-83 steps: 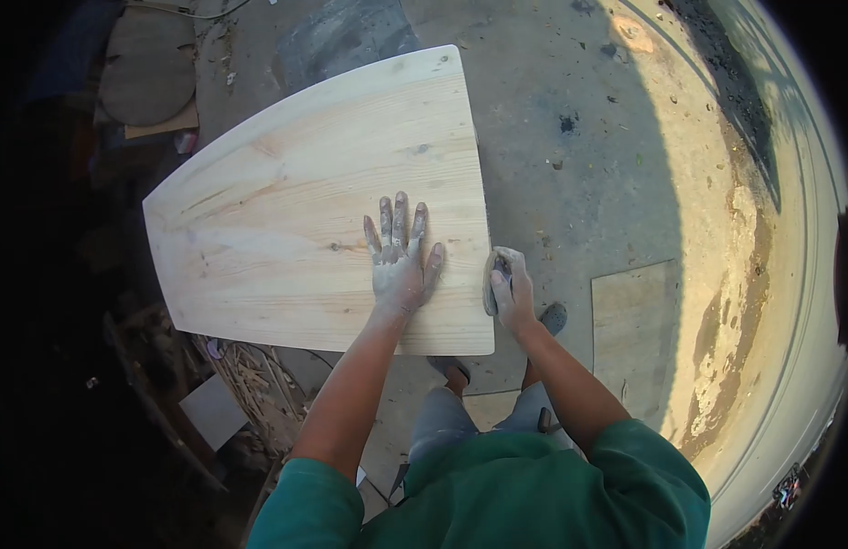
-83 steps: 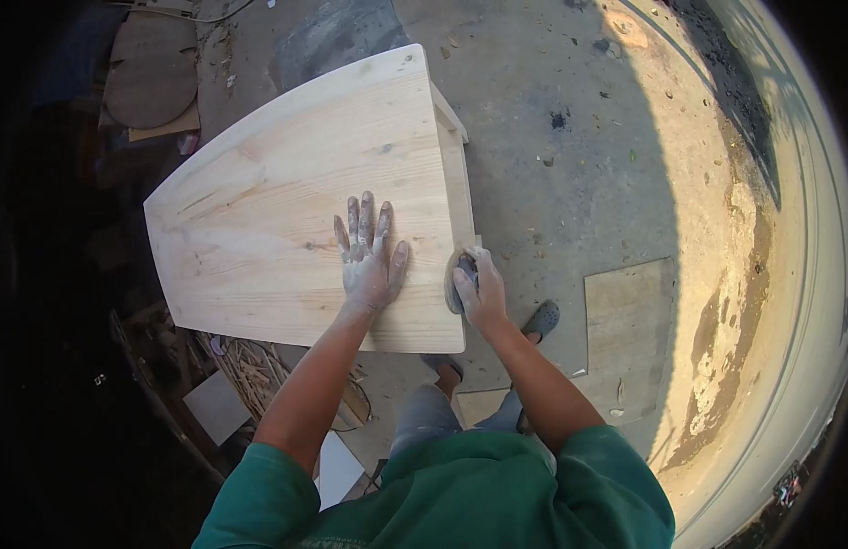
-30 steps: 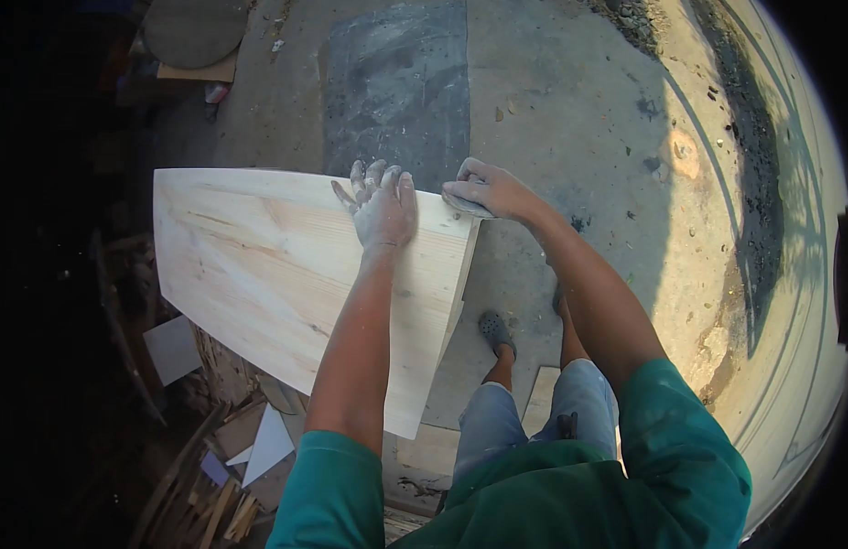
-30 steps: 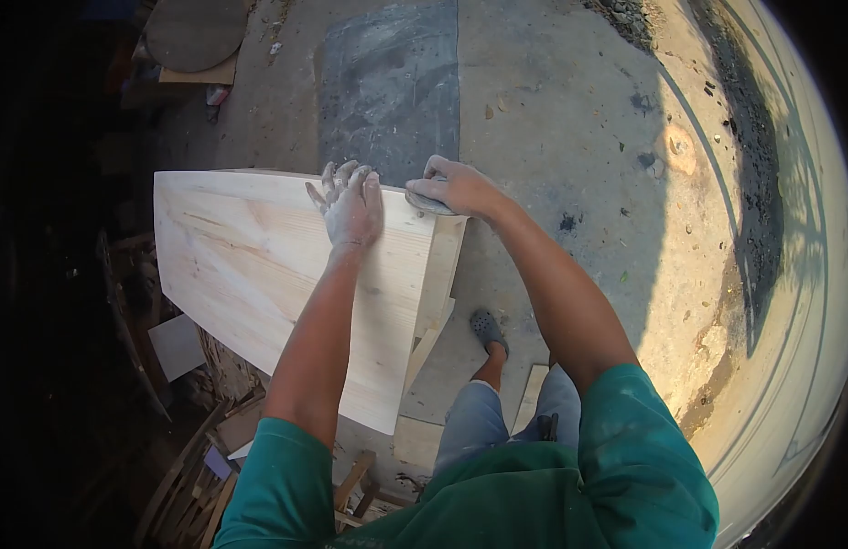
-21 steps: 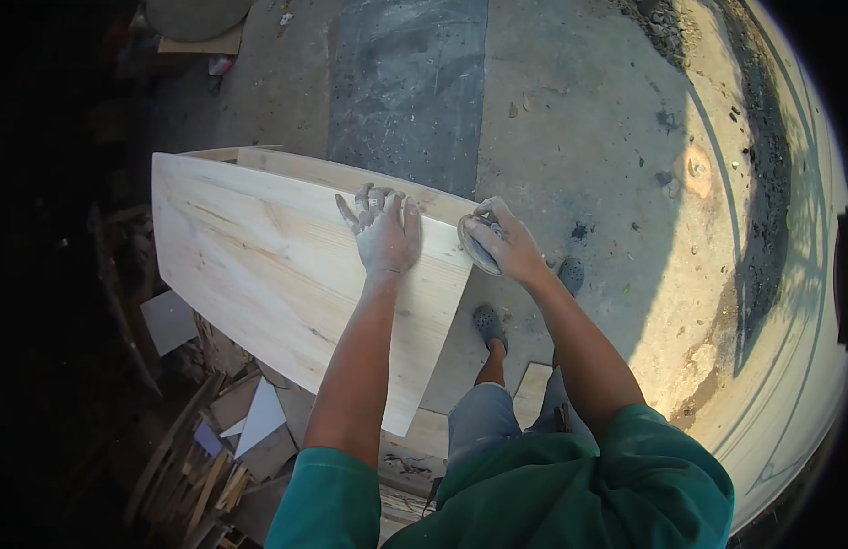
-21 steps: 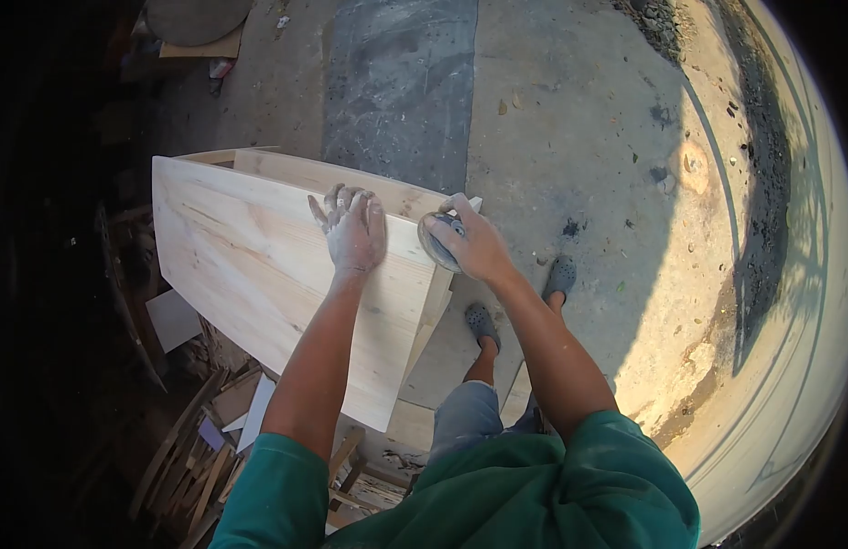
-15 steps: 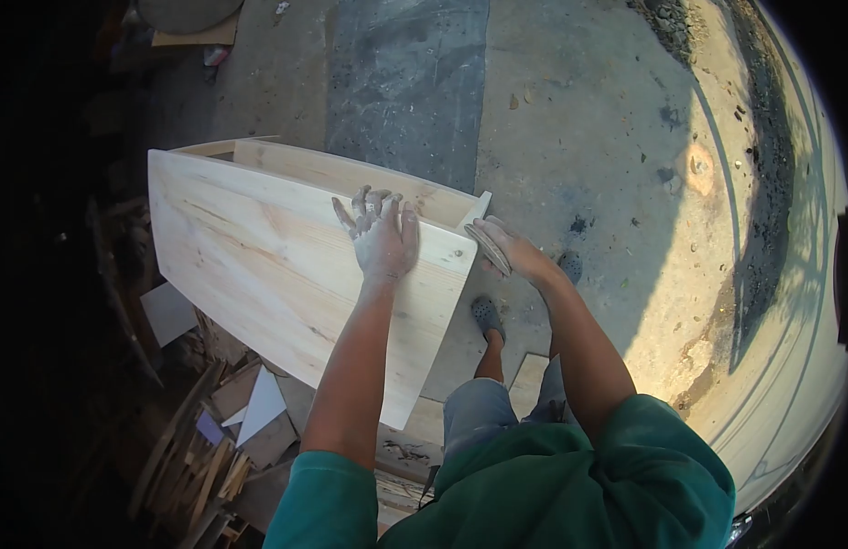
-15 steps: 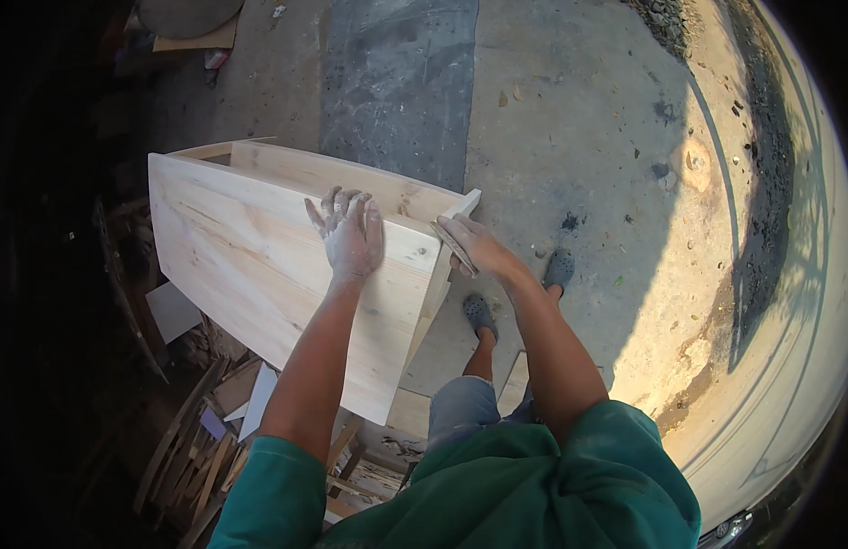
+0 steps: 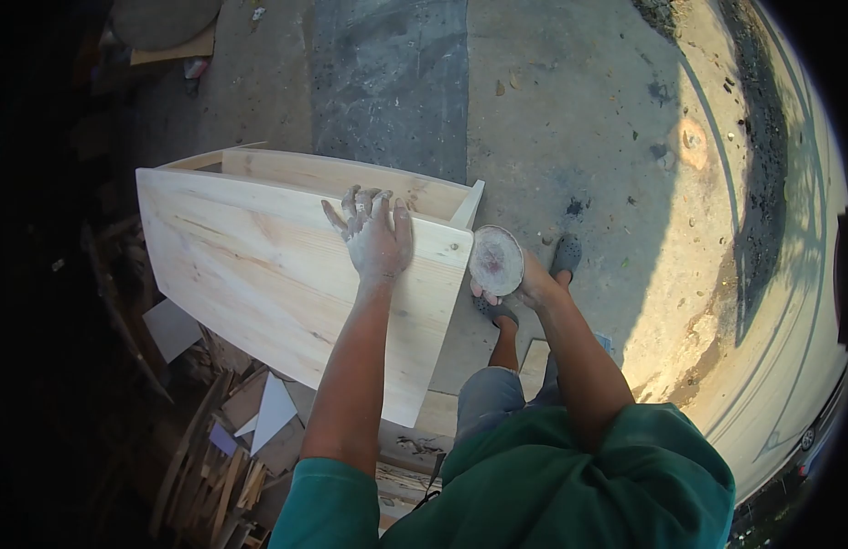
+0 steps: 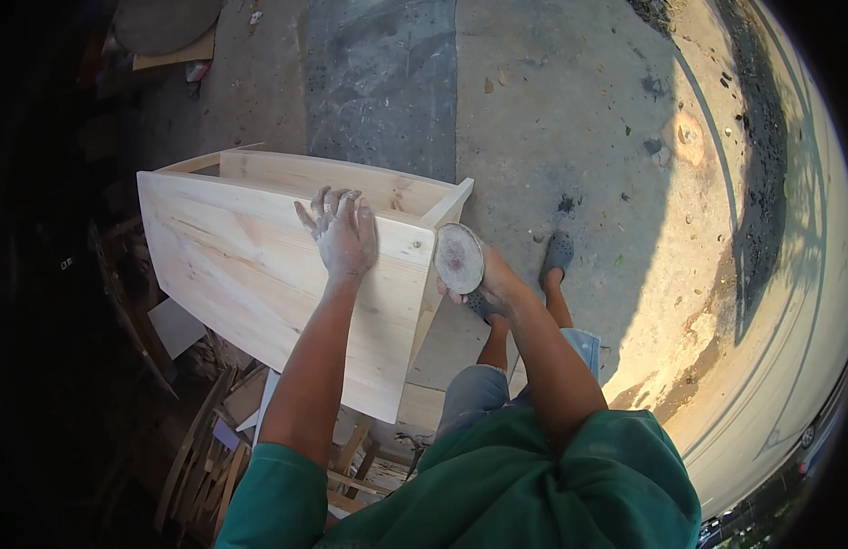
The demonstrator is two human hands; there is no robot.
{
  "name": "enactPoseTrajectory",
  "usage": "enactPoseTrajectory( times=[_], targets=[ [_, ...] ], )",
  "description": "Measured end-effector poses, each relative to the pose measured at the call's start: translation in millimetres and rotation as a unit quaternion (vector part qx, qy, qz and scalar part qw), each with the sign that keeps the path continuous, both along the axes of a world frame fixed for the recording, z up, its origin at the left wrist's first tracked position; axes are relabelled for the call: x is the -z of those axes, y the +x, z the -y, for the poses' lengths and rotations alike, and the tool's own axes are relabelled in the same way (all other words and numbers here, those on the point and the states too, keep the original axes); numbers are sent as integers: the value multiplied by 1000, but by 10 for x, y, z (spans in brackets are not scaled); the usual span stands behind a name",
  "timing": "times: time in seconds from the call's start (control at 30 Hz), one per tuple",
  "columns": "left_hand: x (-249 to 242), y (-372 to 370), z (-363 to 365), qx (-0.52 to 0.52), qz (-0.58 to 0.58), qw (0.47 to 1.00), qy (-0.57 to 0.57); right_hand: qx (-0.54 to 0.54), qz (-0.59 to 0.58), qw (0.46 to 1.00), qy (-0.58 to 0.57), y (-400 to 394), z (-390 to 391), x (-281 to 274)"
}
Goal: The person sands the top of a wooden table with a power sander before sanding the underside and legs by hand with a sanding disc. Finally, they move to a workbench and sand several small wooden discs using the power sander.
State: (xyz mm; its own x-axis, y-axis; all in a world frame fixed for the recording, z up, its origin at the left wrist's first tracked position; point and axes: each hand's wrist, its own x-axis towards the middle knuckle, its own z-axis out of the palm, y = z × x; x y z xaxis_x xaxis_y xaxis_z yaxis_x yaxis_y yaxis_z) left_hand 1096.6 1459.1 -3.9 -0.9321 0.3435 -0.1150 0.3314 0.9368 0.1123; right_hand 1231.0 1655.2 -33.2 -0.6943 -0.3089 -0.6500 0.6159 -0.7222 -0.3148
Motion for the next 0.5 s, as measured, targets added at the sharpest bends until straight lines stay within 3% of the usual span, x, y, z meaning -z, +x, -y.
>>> enactPoseTrajectory(
  times=[0.13,0.23,0.3,0.4,0.5],
  targets=[
    [16,-10,2,-1,0,1000,-15,-13,-79,992,101,-158,4,255],
    [39,27,6,-3,-10,1000,-19,19,50,978,202,168,404,203],
    [52,21,9,0,-17,1000,-18,162,38,959,229,594,953,161],
    [29,26,-9,-2,-11,1000,-13,149,50,958,242,927,1322,214],
    [-27,52,-63,-11,6,1000,-2,218,39,970,105,384,808,200]
  ],
)
